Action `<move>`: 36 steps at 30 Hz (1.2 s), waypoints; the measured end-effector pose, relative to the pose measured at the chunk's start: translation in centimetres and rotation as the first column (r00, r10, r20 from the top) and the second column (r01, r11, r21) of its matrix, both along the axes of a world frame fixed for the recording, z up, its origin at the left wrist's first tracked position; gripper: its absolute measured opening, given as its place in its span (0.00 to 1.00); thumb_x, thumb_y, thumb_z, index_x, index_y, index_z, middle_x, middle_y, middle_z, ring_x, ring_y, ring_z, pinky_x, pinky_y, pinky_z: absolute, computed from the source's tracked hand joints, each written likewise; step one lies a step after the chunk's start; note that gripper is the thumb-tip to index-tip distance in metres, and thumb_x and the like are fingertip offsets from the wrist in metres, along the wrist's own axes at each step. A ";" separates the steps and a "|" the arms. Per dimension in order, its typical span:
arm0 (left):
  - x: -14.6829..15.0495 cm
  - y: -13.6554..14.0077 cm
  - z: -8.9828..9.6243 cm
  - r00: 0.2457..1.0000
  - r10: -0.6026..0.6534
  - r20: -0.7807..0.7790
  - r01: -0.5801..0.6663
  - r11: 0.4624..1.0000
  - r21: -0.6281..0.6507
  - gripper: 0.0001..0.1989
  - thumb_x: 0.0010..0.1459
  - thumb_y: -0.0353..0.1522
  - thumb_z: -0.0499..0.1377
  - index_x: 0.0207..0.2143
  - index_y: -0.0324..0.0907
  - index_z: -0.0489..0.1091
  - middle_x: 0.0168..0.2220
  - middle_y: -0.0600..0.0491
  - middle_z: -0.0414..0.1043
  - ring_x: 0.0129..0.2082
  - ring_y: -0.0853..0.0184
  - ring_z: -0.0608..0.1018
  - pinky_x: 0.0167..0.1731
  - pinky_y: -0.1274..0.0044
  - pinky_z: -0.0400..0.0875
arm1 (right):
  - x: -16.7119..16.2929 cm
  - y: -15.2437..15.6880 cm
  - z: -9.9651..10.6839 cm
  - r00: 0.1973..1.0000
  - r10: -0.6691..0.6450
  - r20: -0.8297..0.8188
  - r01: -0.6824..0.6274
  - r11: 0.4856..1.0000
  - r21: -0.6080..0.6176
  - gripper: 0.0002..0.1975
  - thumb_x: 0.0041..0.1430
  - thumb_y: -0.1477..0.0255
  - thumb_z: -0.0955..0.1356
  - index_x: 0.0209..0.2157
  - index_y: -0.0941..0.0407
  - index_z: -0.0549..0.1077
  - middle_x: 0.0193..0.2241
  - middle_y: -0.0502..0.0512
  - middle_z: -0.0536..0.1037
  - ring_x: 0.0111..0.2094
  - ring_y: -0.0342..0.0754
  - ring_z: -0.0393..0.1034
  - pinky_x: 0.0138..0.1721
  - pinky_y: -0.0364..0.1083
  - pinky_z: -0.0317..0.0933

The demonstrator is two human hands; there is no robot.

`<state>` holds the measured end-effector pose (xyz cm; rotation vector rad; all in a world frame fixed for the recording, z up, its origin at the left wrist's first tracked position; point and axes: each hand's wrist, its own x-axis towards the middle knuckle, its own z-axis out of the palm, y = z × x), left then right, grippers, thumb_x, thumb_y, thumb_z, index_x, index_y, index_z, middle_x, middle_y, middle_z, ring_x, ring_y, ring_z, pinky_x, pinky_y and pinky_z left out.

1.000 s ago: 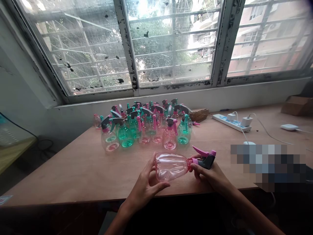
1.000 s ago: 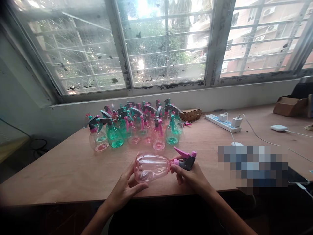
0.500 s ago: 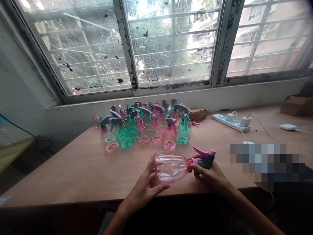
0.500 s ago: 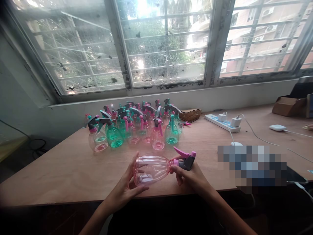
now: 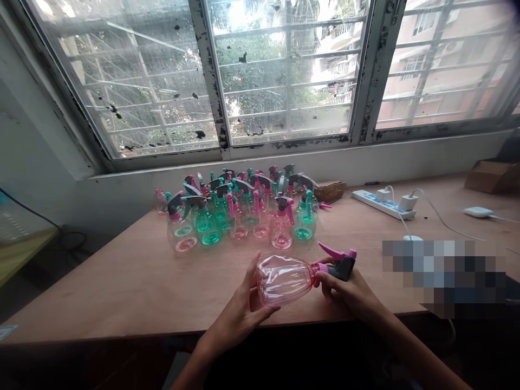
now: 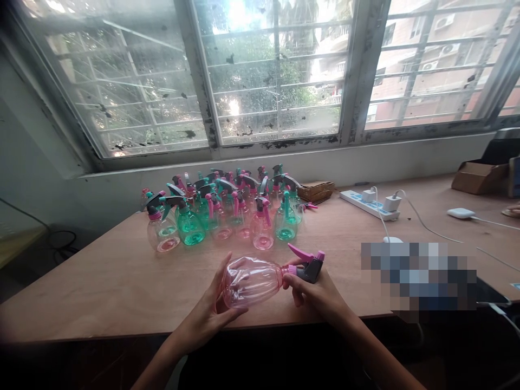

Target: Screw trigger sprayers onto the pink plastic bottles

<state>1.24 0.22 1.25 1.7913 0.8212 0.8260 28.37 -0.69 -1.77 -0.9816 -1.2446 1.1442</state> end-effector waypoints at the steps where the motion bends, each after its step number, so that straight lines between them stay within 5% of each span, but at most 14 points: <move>1: -0.1 0.0 -0.1 0.999 0.019 -0.026 -0.018 1.000 0.025 0.52 0.60 0.34 0.66 0.73 0.58 0.31 0.72 0.48 0.51 0.70 0.52 0.60 0.69 0.58 0.51 | 0.0 0.0 0.0 1.000 0.000 0.001 0.000 1.000 -0.002 0.21 0.57 0.56 0.75 0.40 0.57 0.69 0.23 0.50 0.77 0.17 0.43 0.67 0.19 0.41 0.56; 6: -0.4 0.1 0.0 0.997 0.030 -0.072 -0.031 0.999 -0.014 0.57 0.55 0.37 0.70 0.73 0.52 0.33 0.72 0.45 0.51 0.72 0.48 0.54 0.70 0.57 0.46 | 0.0 0.1 -0.1 1.000 0.016 -0.008 -0.015 1.000 0.023 0.21 0.58 0.56 0.75 0.40 0.57 0.69 0.24 0.50 0.77 0.17 0.42 0.67 0.19 0.41 0.58; 10: -0.3 0.1 -0.1 0.999 -0.018 -0.032 0.016 0.998 -0.055 0.51 0.58 0.37 0.68 0.73 0.50 0.39 0.71 0.43 0.53 0.70 0.48 0.60 0.69 0.57 0.53 | 0.1 0.2 -0.3 0.999 0.018 -0.026 -0.018 0.999 0.028 0.21 0.57 0.57 0.76 0.42 0.57 0.69 0.25 0.50 0.77 0.17 0.41 0.67 0.18 0.40 0.56; 16: -0.3 0.2 -0.3 0.999 -0.001 -0.046 0.001 1.000 -0.013 0.55 0.60 0.34 0.66 0.73 0.53 0.25 0.57 0.46 0.70 0.60 0.57 0.72 0.66 0.58 0.57 | 0.2 0.3 -0.7 0.999 0.017 -0.032 -0.018 1.000 -0.023 0.23 0.56 0.57 0.76 0.42 0.56 0.68 0.25 0.51 0.78 0.16 0.43 0.68 0.16 0.40 0.54; 22: -0.2 0.0 0.2 1.000 -0.019 0.018 0.021 0.993 -0.115 0.52 0.58 0.36 0.68 0.73 0.48 0.36 0.66 0.41 0.61 0.66 0.52 0.66 0.67 0.59 0.57 | 0.2 0.2 -0.6 0.999 0.019 -0.050 -0.020 1.000 -0.015 0.24 0.55 0.58 0.77 0.44 0.57 0.69 0.25 0.50 0.78 0.18 0.43 0.68 0.18 0.41 0.58; 28: -0.2 0.0 -0.6 0.999 0.032 0.016 -0.032 0.999 -0.024 0.49 0.63 0.35 0.64 0.73 0.59 0.31 0.72 0.47 0.49 0.69 0.52 0.60 0.68 0.58 0.54 | 0.0 0.2 -0.4 0.999 0.008 -0.048 -0.009 1.000 -0.021 0.22 0.56 0.57 0.77 0.40 0.56 0.69 0.25 0.51 0.78 0.17 0.42 0.67 0.18 0.41 0.58; 32: -0.2 -0.1 -0.3 0.999 0.017 0.042 -0.013 0.995 -0.099 0.58 0.58 0.34 0.68 0.73 0.55 0.26 0.68 0.44 0.58 0.67 0.51 0.64 0.66 0.58 0.58 | 0.1 0.1 -0.4 0.999 0.017 -0.051 -0.017 1.000 -0.017 0.23 0.56 0.57 0.77 0.41 0.57 0.69 0.25 0.50 0.77 0.17 0.42 0.67 0.18 0.41 0.58; 36: -0.2 0.1 -0.5 0.997 -0.005 0.083 0.017 0.989 -0.147 0.53 0.59 0.35 0.67 0.73 0.52 0.34 0.64 0.43 0.63 0.64 0.52 0.69 0.64 0.60 0.62 | 0.1 0.0 -0.3 0.999 0.019 -0.036 -0.019 1.000 -0.013 0.23 0.56 0.57 0.76 0.42 0.57 0.69 0.26 0.51 0.78 0.17 0.42 0.67 0.18 0.41 0.58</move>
